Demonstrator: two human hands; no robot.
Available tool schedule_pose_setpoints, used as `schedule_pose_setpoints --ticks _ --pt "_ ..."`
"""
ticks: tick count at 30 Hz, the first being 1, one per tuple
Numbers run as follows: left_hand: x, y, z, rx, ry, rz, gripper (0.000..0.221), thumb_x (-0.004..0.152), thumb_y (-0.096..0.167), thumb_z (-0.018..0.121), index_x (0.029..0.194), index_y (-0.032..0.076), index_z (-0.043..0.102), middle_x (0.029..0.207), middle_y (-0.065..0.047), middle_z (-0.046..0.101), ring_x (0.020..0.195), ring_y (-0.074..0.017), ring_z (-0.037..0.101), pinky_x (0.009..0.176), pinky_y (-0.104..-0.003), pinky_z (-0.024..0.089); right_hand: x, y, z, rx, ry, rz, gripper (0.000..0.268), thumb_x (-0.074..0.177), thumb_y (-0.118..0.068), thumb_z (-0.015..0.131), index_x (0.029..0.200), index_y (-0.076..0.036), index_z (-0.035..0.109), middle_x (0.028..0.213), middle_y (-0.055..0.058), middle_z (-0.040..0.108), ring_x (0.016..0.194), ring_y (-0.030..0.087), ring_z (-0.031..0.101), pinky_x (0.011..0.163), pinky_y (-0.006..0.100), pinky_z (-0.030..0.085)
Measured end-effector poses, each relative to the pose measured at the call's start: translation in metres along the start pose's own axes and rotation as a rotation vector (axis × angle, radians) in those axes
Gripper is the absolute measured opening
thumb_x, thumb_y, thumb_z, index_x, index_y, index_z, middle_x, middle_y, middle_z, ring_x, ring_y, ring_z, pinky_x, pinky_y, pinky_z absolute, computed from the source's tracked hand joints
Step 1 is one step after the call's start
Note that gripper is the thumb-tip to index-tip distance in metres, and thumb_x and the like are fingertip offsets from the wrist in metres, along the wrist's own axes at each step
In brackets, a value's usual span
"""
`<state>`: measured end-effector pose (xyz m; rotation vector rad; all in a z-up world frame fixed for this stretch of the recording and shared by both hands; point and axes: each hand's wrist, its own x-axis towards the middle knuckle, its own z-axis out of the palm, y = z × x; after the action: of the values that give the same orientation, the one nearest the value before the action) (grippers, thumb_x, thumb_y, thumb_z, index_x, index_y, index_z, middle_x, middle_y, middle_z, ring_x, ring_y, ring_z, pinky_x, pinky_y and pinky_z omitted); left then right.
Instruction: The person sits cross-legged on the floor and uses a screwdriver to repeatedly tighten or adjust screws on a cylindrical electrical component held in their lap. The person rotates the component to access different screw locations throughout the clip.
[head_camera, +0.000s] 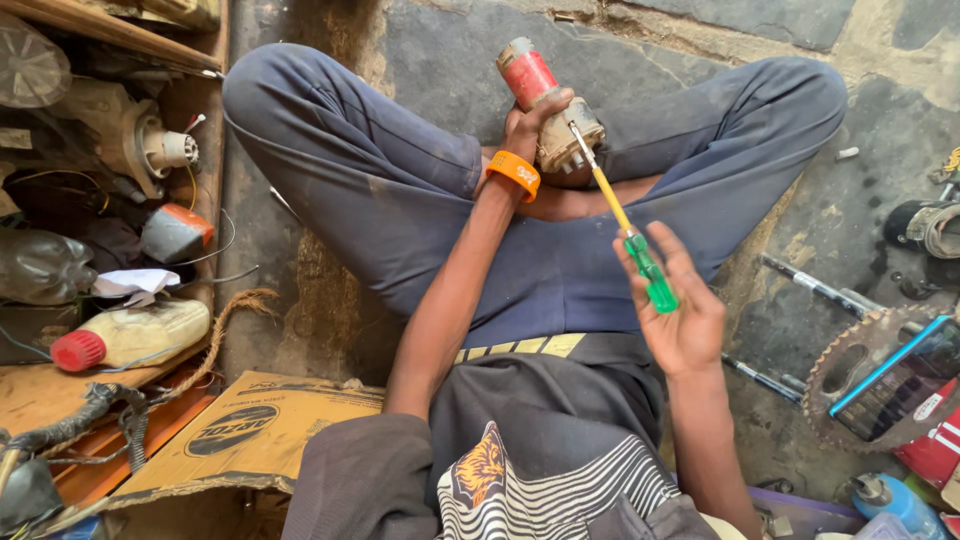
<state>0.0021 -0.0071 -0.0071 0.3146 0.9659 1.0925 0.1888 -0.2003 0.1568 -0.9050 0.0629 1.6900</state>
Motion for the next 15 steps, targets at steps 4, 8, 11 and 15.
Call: schedule_pose_setpoints --ticks 4,8,11,15 --pt "0.002 0.001 0.006 -0.016 -0.048 0.039 0.059 0.076 0.031 0.085 0.114 -0.003 0.055 0.089 -0.011 0.069 0.072 -0.0197 0.070 0.067 -0.033 0.061 0.000 0.003 -0.021 0.483 -0.192 0.347 0.059 0.111 -0.018 0.050 0.156 0.011 0.026 0.141 0.034 0.053 0.116 0.035 0.068 0.081 0.031 0.063" --pt "0.003 0.002 0.004 -0.015 -0.051 0.062 0.057 0.076 0.029 0.085 0.115 0.001 0.054 0.090 -0.010 0.070 0.072 -0.0183 0.070 0.067 -0.033 0.061 0.000 0.019 -0.023 -0.451 -0.129 -0.092 0.052 0.109 0.000 0.055 0.158 0.010 0.042 0.122 0.028 0.063 0.101 0.026 0.068 0.084 0.029 0.061" --pt "0.004 -0.004 0.004 -0.020 -0.031 0.050 0.056 0.077 0.029 0.084 0.113 -0.001 0.054 0.087 -0.011 0.068 0.071 -0.0196 0.070 0.065 -0.034 0.061 -0.004 0.020 -0.014 -0.967 -0.017 -0.353 0.056 0.099 0.004 0.059 0.153 0.009 0.047 0.119 0.026 0.065 0.101 0.023 0.068 0.084 0.028 0.062" --pt "0.005 -0.003 0.003 -0.039 -0.048 0.066 0.055 0.079 0.029 0.084 0.114 -0.001 0.054 0.089 -0.010 0.067 0.072 -0.0195 0.069 0.066 -0.034 0.060 0.001 0.012 -0.003 -1.007 -0.048 -0.409 0.056 0.095 0.005 0.062 0.148 0.009 0.045 0.125 0.024 0.065 0.113 0.021 0.069 0.087 0.028 0.064"
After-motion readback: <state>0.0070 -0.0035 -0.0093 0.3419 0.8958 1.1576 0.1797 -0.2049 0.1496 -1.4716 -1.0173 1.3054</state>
